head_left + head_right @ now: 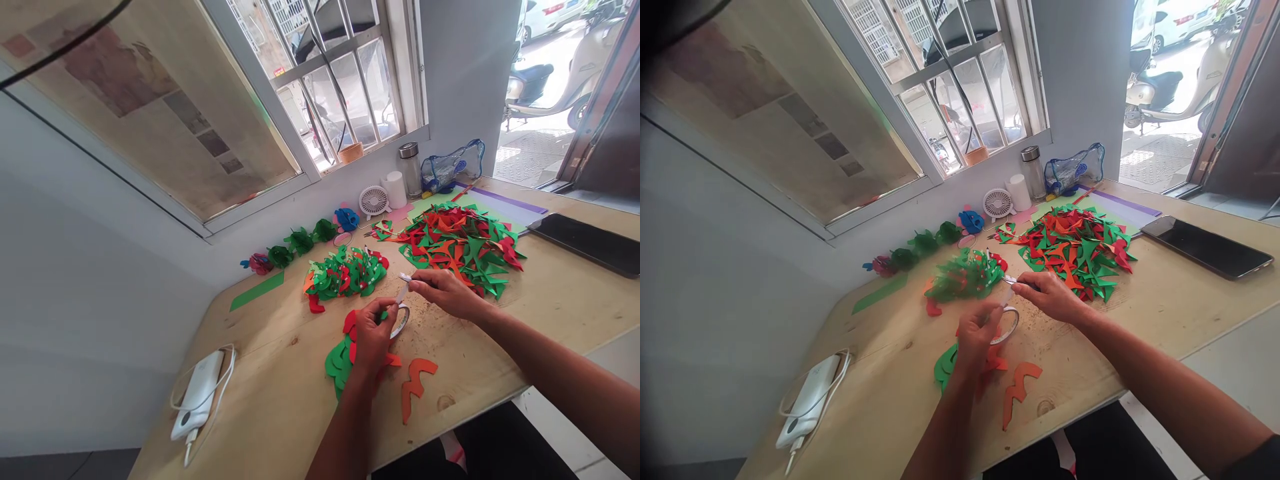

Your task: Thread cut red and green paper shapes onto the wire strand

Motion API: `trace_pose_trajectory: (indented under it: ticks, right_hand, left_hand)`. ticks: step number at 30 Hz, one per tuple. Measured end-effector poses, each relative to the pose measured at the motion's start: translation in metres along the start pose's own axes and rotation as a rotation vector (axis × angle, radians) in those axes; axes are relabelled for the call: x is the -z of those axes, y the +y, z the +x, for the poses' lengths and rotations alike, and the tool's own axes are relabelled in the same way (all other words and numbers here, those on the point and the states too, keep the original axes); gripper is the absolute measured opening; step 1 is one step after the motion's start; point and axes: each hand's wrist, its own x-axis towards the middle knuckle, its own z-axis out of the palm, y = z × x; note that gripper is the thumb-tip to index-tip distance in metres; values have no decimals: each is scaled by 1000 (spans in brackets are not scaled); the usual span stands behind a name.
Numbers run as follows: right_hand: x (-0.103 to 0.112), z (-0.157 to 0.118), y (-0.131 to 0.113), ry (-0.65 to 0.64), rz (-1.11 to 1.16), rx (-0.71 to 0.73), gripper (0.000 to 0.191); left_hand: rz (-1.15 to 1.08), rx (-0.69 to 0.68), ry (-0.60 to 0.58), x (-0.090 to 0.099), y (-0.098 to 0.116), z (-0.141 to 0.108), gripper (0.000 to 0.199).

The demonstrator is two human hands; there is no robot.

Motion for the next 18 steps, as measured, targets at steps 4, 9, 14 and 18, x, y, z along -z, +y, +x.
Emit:
trace_pose_trajectory:
  ticks: [4,9,14,18]
  right_hand:
    - [0,0,-1,37,-10,2,43]
    - [2,1,-2,42,14,-41,43]
    - [2,0,-3,-31,42,-16,43]
    - [2,-1,-3,-57,57,-6,43]
  left_hand:
    - [-11,12,-2,0,-1,0,29]
    - [-63,11,33,2,-6,2,32]
    - [-136,41,65,3,-9,3,38]
    - [-143,48,28,3,-6,2,38]
